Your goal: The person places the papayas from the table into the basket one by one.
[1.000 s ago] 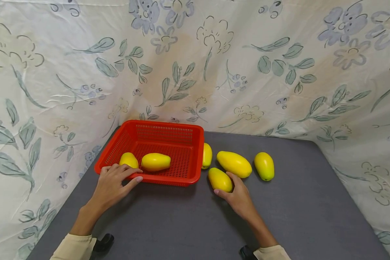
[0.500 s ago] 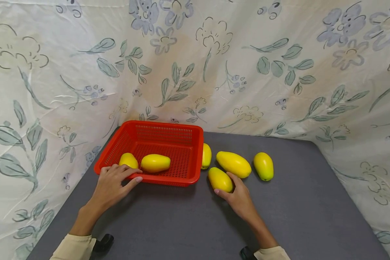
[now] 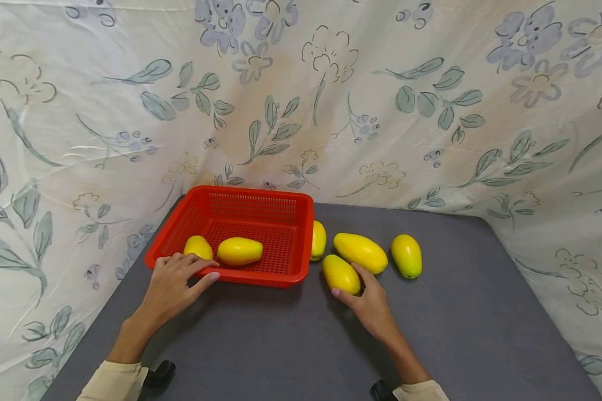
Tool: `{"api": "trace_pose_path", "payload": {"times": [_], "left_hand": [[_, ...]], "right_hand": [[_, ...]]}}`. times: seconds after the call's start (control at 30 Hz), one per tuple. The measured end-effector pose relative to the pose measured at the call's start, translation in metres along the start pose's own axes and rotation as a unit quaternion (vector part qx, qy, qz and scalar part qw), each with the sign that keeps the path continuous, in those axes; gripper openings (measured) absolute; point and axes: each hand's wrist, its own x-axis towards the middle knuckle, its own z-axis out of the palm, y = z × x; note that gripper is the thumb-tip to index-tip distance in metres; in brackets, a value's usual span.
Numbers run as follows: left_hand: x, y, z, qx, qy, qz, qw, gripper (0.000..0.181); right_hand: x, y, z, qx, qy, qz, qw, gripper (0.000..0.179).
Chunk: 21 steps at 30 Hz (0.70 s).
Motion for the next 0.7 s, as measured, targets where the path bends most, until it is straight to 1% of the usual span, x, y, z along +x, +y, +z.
{"api": "trace_pose_path", "payload": {"times": [0.13, 0.47, 0.7], "left_hand": [[-0.0002, -0.0004, -0.0008, -0.001, -0.003, -0.002, 1.0000, 0.040], [0.0006, -0.0020, 0.0001, -0.002, -0.002, 0.002, 1.0000, 0.039], [0.0009, -0.0025, 0.0010, 0.000, -0.002, 0.005, 1.0000, 0.039]], "right_hand": [[-0.0005, -0.0014, -0.0012, 0.005, -0.001, 0.002, 1.0000, 0.092], [-0.0001, -0.0042, -0.0028, 0.021, 0.016, -0.015, 0.9995, 0.090], [-0.0005, -0.0091, -0.0063, 0.024, 0.022, -0.010, 0.9994, 0.091]]}}
